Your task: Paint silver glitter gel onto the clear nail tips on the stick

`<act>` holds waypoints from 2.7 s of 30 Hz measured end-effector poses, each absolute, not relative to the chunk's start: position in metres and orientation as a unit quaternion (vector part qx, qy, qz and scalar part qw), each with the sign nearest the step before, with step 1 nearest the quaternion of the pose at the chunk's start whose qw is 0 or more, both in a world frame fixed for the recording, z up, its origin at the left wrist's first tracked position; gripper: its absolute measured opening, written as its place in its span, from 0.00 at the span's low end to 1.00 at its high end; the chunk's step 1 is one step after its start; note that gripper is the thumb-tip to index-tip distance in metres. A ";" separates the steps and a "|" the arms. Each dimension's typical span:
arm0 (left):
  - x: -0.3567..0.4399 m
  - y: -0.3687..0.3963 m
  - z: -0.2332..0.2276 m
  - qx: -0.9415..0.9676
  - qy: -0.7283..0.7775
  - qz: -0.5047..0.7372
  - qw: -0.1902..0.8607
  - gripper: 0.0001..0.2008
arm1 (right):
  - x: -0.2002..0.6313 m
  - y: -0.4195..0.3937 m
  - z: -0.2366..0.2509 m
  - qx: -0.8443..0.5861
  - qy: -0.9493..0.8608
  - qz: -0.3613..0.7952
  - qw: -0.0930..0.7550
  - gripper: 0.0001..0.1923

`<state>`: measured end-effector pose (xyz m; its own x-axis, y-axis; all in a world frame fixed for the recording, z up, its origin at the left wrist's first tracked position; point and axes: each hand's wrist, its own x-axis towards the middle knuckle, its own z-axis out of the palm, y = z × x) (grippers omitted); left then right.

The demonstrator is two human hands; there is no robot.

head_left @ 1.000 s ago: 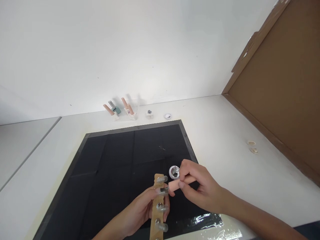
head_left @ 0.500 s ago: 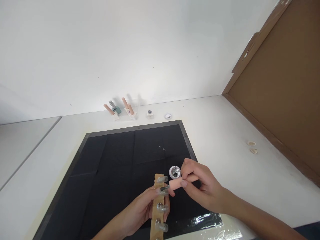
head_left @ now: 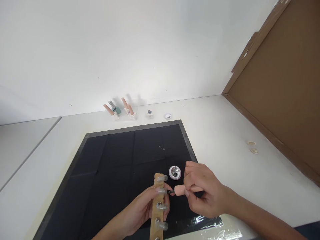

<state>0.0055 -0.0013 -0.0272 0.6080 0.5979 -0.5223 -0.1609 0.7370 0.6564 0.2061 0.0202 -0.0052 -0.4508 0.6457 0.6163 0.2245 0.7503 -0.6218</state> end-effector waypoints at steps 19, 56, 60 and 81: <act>0.007 0.000 -0.026 0.267 0.388 0.230 0.852 0.18 | 0.203 0.020 -0.002 -0.218 -0.854 0.148 0.448 0.12; 0.004 -0.002 -0.026 0.287 0.380 0.234 0.847 0.15 | 0.211 0.020 -0.009 -0.393 -0.664 0.519 0.368 0.10; 0.002 -0.002 -0.026 0.296 0.373 0.234 0.848 0.16 | 0.211 0.021 -0.007 -0.396 -0.654 0.507 0.398 0.08; -0.009 -0.002 -0.043 0.198 0.226 0.306 0.903 0.28 | 0.209 0.030 -0.001 -0.368 -0.388 0.740 0.408 0.16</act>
